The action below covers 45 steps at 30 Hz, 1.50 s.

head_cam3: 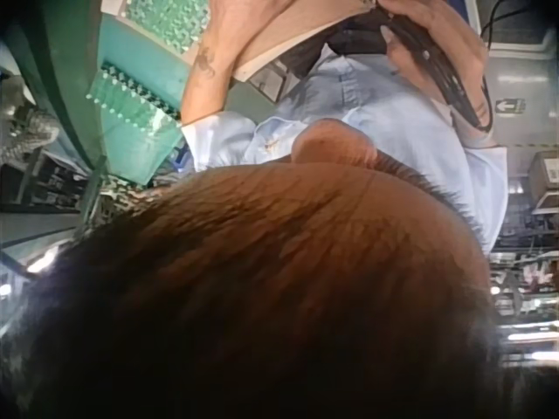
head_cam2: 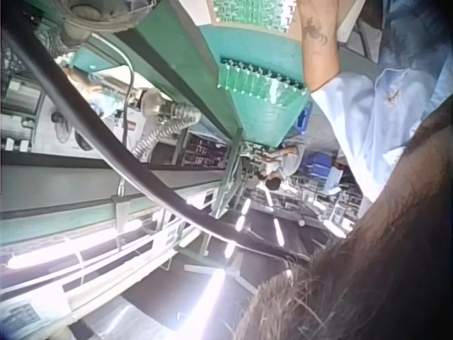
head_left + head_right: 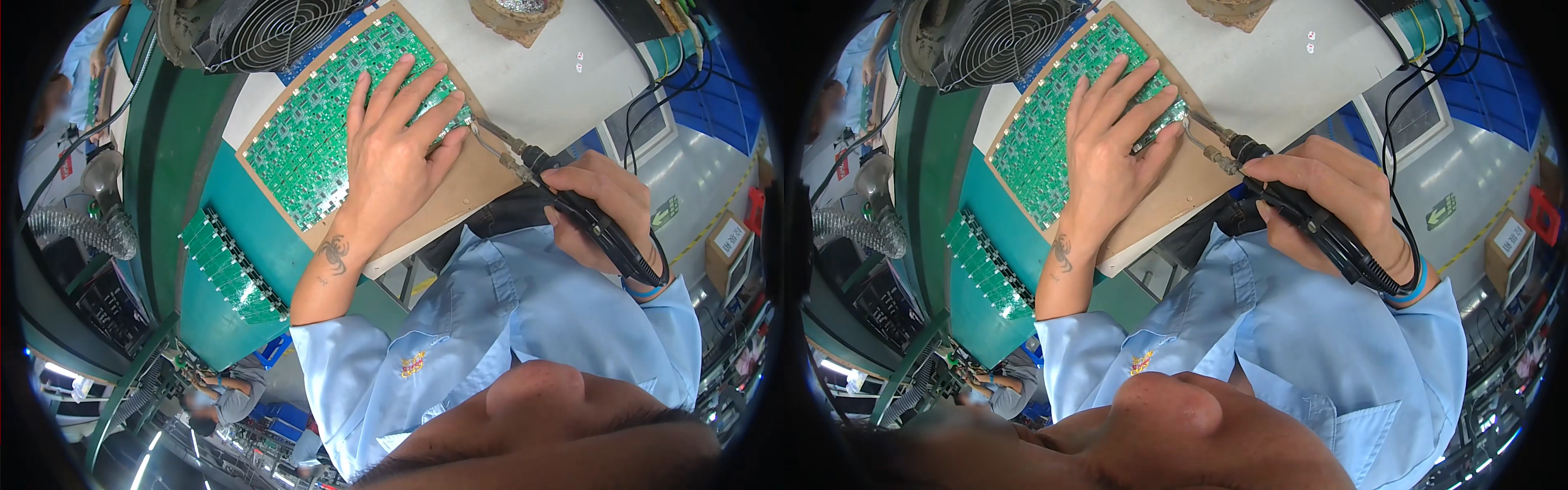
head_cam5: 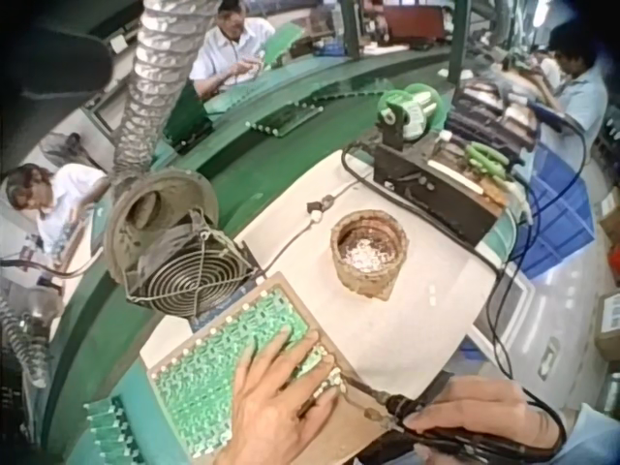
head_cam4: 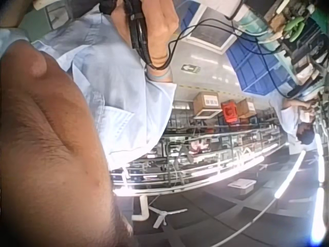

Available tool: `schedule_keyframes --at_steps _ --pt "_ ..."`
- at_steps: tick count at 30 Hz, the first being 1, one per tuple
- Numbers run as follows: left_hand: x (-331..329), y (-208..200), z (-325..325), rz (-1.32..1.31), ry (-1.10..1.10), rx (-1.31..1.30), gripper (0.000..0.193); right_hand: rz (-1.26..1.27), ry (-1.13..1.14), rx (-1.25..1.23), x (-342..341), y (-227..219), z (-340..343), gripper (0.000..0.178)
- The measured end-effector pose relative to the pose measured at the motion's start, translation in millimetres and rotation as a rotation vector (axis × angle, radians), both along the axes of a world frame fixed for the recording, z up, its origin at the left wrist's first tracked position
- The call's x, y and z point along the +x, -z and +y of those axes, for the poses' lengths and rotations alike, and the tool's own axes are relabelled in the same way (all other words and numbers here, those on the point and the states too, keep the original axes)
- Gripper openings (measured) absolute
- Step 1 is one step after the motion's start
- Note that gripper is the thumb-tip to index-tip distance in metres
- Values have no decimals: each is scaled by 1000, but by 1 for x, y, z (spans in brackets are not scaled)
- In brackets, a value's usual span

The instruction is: Soldering components onto a printed circuit board at a manual assembly station.

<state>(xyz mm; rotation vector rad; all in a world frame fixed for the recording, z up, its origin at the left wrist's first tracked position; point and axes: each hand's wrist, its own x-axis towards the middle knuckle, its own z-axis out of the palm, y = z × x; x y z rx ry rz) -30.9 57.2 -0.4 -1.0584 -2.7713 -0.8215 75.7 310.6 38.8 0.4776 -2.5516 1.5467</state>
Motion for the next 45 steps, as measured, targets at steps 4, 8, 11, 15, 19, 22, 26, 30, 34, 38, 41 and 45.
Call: schedule_keyframes --at_steps 4,8,11,15,19,22,26,30,34,38,41,45 --pt "1 0 0 5 -1 3 31 -6 3 3 0 -2 -1 40" --pt "1 0 0 9 -1 5 31 -11 7 5 1 -4 -2 40" --pt "1 0 0 13 2 9 30 -10 15 7 3 -4 -2 40" --pt "0 2 -1 21 0 10 29 -11 -2 -7 3 -6 -1 45" --pt "0 1 0 22 -1 14 28 4 9 -12 3 -9 2 46" --pt "0 1 -1 22 -6 15 27 21 33 -17 3 -9 6 45" --pt "1 2 -1 26 -8 22 27 153 160 -47 -22 9 14 46" --pt "1 3 -1 27 4 22 29 176 311 -15 -42 30 16 50" --pt "4 5 -3 37 -3 24 31 209 268 -65 -21 15 15 49" --pt "5 0 -7 35 4 12 33 149 73 -40 2 1 12 38" --pt "6 -11 -13 -3 8 -35 35 171 2 -10 10 -5 0 39" --pt "8 -11 -25 22 -8 -56 37 71 -11 -20 15 -9 -16 41"
